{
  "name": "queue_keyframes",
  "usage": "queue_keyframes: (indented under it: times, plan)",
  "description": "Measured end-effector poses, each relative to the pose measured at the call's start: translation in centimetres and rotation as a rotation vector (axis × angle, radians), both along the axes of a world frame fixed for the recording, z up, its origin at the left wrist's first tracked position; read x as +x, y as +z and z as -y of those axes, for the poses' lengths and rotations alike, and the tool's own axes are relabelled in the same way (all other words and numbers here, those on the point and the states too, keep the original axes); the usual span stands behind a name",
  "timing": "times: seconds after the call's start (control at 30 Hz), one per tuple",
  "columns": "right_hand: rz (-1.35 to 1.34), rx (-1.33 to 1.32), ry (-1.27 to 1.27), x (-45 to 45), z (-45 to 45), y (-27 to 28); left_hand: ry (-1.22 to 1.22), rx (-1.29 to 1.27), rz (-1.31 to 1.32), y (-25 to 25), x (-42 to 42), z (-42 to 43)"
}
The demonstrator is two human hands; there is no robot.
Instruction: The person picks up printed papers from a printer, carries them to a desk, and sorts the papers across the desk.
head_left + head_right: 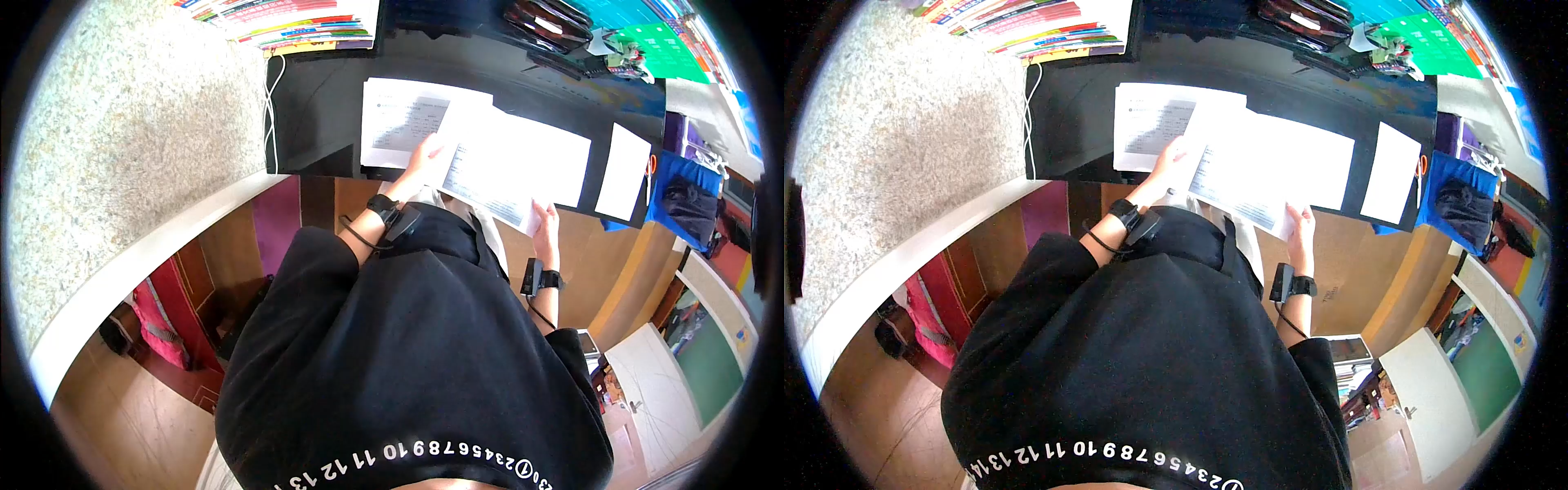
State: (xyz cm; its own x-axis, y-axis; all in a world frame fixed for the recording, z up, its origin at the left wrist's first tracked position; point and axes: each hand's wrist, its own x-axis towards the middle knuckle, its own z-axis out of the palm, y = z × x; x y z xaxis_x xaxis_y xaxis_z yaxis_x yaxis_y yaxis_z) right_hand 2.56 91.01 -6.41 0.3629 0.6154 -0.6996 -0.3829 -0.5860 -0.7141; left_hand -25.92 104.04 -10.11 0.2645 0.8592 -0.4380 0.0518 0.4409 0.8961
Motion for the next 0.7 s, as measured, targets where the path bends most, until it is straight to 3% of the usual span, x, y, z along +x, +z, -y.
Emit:
queue_keyframes:
  times: [0.07,0.37,0.57,0.7]
  plan:
    - [0.047,0.008,0.027,-0.1,0.5,-1.4,-0.038,0.106,-0.127,-1.9,-0.4,0.3]
    - [0.46,-0.012,0.075,1.6,2.4,-4.5,-0.251,0.015,-0.223,-2.7,-1.0,0.3]
    - [0.445,0.033,0.056,2.1,1.7,-3.0,-0.134,-0.074,0.025,-3.5,0.1,0.7]
    - [0.424,0.012,0.054,3.1,0.9,-0.8,-0.136,-0.273,0.243,-3.4,0.1,0.3]
